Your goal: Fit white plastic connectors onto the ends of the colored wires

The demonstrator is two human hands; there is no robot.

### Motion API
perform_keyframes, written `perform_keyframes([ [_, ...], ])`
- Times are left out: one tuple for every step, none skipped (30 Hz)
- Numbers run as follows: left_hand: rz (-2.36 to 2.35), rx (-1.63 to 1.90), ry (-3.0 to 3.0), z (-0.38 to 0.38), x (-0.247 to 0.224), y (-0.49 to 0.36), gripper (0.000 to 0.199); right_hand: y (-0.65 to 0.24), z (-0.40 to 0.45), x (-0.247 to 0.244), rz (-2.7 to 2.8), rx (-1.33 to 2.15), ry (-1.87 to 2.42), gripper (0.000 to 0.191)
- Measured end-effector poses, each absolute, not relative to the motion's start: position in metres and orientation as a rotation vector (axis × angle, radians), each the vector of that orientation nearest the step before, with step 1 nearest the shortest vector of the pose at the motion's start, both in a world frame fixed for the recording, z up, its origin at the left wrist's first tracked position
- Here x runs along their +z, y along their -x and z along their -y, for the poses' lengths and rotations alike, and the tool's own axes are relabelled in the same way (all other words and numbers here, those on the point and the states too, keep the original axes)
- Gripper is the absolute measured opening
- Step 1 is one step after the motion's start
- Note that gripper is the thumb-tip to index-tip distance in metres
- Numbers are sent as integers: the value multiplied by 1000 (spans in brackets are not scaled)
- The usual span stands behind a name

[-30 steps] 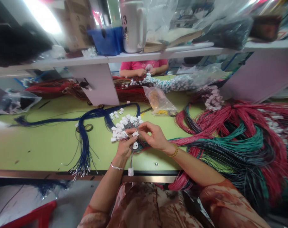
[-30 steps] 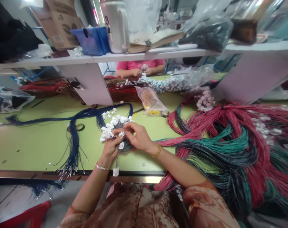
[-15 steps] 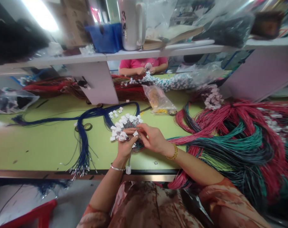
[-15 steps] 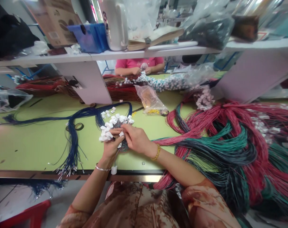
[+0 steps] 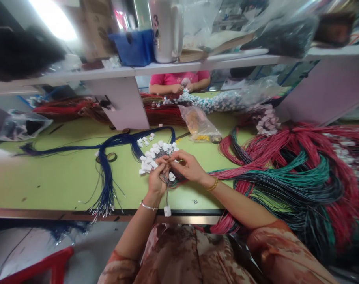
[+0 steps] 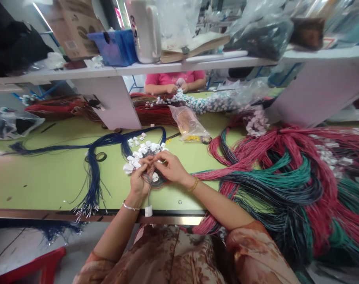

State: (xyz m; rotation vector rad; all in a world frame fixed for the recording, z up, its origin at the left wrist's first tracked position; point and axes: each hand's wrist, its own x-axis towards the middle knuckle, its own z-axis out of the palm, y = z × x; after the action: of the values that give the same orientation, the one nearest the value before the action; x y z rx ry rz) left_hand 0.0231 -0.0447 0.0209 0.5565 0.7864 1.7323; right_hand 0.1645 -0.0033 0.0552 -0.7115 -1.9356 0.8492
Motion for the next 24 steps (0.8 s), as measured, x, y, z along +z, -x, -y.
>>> perform_keyframes([
  [-772, 1725, -496, 44, 21, -21, 8, -168, 4, 55, 1944, 821, 728, 12],
  [-767, 1724, -449, 44, 20, -19, 6, -171, 6, 54, 1948, 784, 760, 14],
  [-769, 1728, -413, 43, 20, -18, 5, -174, 9, 54, 1954, 763, 800, 16],
  [-776, 1733, -390, 43, 20, -17, 4, -177, 14, 54, 1973, 773, 841, 16],
  [-788, 1730, -382, 44, 20, -17, 4, -179, 19, 54, 2009, 814, 882, 16],
  [-803, 1722, -388, 44, 19, -17, 4, -179, 25, 53, 2057, 867, 922, 18],
  [-818, 1714, -406, 44, 19, -17, 5, -179, 30, 53, 2112, 910, 958, 21],
  [-832, 1706, -429, 45, 18, -17, 7, -177, 34, 52, 2163, 932, 989, 24],
  [-844, 1701, -451, 45, 18, -17, 9, -175, 36, 52, 2200, 937, 1008, 26],
  [-854, 1700, -468, 45, 17, -17, 10, -173, 38, 50, 2217, 936, 1015, 24],
  [-866, 1703, -477, 45, 16, -16, 12, -171, 38, 49, 2216, 946, 1009, 21],
  [-878, 1705, -479, 44, 16, -14, 14, -170, 37, 47, 2206, 971, 991, 16],
  [-894, 1703, -475, 43, 16, -12, 16, -170, 35, 45, 2189, 1000, 966, 11],
  [-911, 1694, -469, 43, 16, -10, 18, -171, 32, 42, 2169, 1029, 941, 9],
  [-928, 1680, -461, 42, 17, -7, 20, -173, 28, 39, 2146, 1057, 920, 11],
  [-943, 1659, -456, 42, 18, -6, 23, -176, 24, 36, 2115, 1083, 908, 15],
  [-959, 1630, -463, 42, 19, -5, 26, -179, 19, 33, 2073, 1115, 904, 18],
  [-980, 1589, -498, 43, 20, -5, 29, -182, 14, 30, 2020, 1156, 904, 21],
  [-1015, 1546, -566, 44, 22, -6, 32, -184, 9, 29, 1957, 1201, 909, 23],
  [-1066, 1510, -668, 46, 23, -8, 33, -186, 5, 28, 1892, 1247, 913, 24],
  [-1125, 1486, -801, 48, 24, -11, 34, -188, 2, 29, 1840, 1278, 909, 26],
  [-1188, 1479, -952, 50, 26, -14, 35, -189, 0, 32, 1815, 1292, 890, 27],
  [-1242, 1491, -1103, 51, 27, -16, 34, -189, -1, 35, 1821, 1284, 856, 27],
  [-1278, 1508, -1230, 53, 27, -18, 34, -190, -2, 39, 1854, 1255, 812, 27],
])
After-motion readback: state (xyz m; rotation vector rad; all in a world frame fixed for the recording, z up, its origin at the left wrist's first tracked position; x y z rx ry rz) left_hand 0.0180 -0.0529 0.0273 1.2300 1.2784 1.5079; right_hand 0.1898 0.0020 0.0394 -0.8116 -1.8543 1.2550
